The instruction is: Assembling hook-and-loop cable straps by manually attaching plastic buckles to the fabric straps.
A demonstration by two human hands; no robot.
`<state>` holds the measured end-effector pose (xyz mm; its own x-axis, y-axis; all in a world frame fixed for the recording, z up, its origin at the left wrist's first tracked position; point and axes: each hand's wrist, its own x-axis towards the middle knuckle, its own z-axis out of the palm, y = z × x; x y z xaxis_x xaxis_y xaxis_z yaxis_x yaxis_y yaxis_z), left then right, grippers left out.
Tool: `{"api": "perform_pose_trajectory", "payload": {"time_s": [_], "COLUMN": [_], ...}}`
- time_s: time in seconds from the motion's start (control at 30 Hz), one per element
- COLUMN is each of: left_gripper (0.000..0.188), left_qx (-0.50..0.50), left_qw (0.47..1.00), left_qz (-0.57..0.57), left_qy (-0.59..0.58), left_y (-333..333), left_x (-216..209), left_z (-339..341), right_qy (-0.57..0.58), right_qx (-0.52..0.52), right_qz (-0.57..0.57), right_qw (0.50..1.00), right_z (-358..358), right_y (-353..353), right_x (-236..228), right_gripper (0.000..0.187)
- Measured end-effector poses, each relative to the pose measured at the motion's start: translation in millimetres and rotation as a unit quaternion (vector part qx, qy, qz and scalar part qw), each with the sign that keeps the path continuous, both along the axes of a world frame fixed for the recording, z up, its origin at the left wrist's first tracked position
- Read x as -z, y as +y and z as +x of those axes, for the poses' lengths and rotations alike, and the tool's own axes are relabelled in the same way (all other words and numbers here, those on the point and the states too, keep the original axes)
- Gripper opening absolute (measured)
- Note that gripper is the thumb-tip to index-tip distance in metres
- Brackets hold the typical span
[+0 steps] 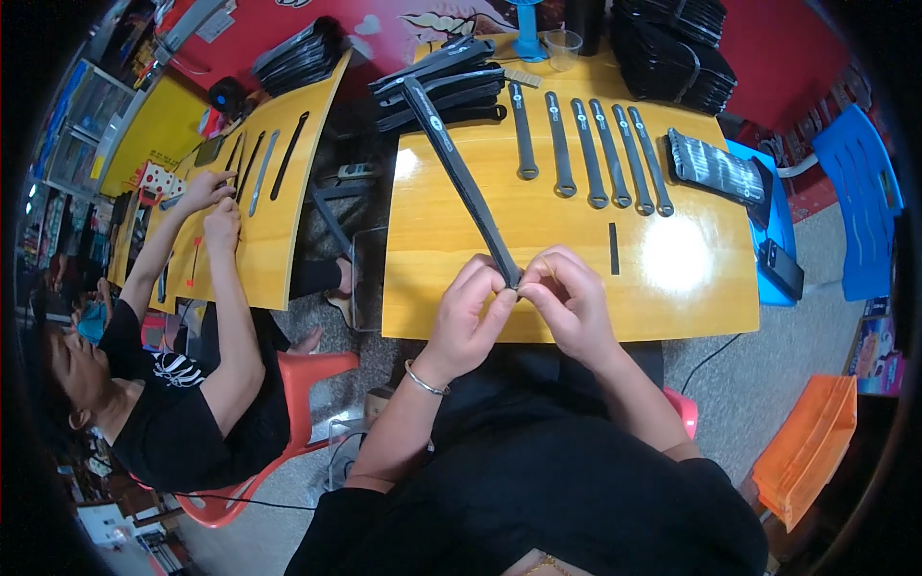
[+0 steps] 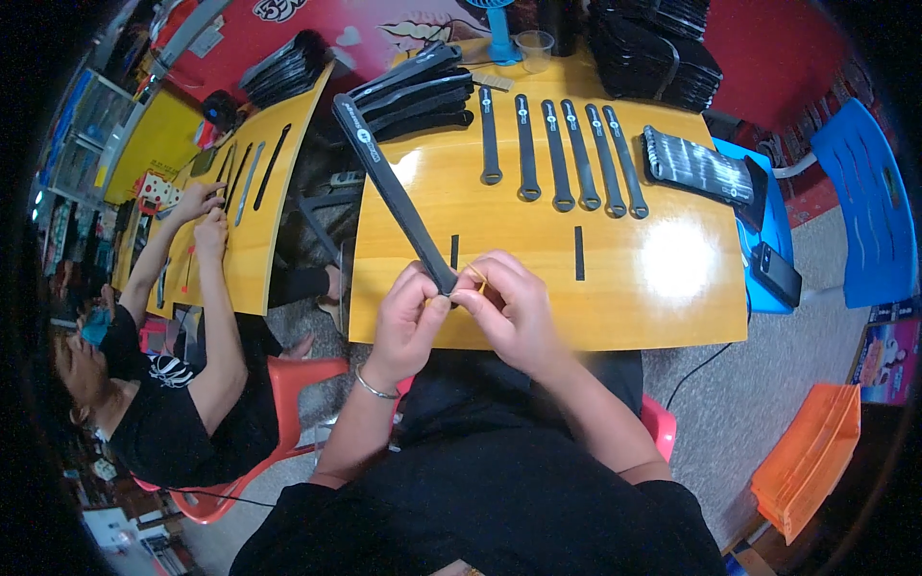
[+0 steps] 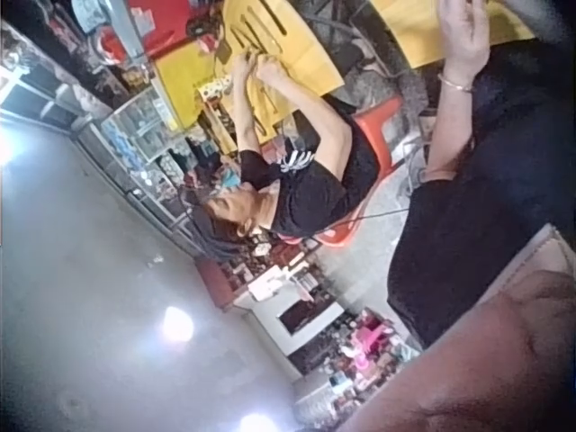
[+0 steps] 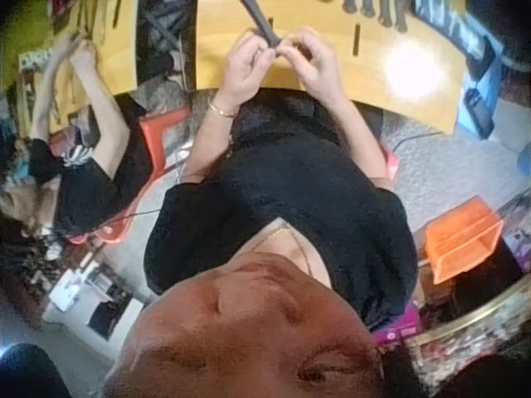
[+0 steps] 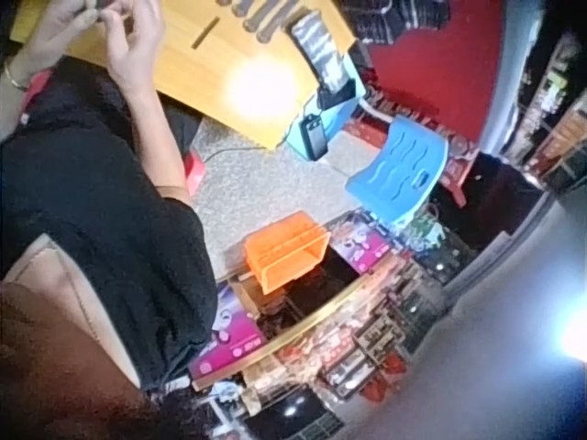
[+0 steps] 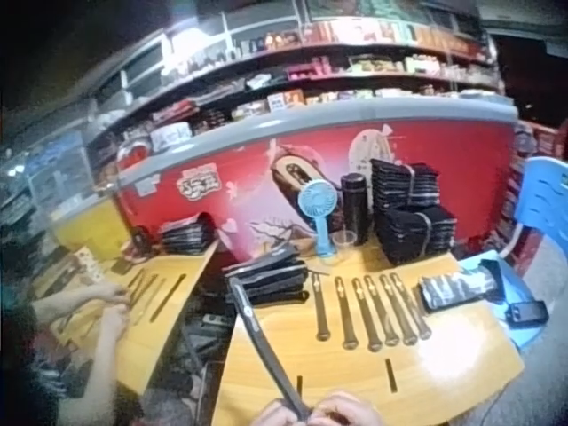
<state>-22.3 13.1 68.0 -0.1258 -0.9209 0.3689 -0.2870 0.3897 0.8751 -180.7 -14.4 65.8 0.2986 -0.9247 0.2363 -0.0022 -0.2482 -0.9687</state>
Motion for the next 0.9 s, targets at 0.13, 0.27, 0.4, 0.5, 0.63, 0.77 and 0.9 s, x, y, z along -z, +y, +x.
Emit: {"api": "perform_pose_trajectory", "payload": {"time_s": [0.13,0.27,0.4,0.5,0.63,0.77,0.9], "left_gripper": [0.012,0.012,0.01,0.01,0.009,0.008,0.028], "left_qx": [0.025,0.064,0.042,0.036,0.073,0.166,0.102], "left_qw": [0.999,0.997,0.998,0.995,0.997,0.986,0.952], "left_qz": [0.011,0.044,0.022,0.055,0.018,0.016,0.231], "left_qy": [-0.043,-0.027,0.044,0.08,0.015,-0.024,0.172], "left_y": [8,15,19,21,21,28,39], "left_x": [-4,-11,-4,-2,-11,-7,-4], "left_z": [1,5,-10,-18,-16,8,-7], "right_qy": [0.117,0.145,0.032,0.013,-0.02,-0.087,0.121], "right_qx": [0.09,0.044,-0.036,-0.003,-0.046,-0.029,-0.058], "right_qz": [-0.232,-0.277,-0.111,-0.17,-0.137,-0.054,-0.293], "right_qw": [0.961,0.949,0.993,0.985,0.989,0.994,0.947], "right_z": [-9,-20,-16,-18,-26,-42,-31], "right_y": [-7,-10,4,10,8,-3,14], "right_x": [-8,-14,-11,-5,-16,-40,-40], "right_gripper": [0.012,0.014,0.022,0.028,0.018,0.01,0.014]}}
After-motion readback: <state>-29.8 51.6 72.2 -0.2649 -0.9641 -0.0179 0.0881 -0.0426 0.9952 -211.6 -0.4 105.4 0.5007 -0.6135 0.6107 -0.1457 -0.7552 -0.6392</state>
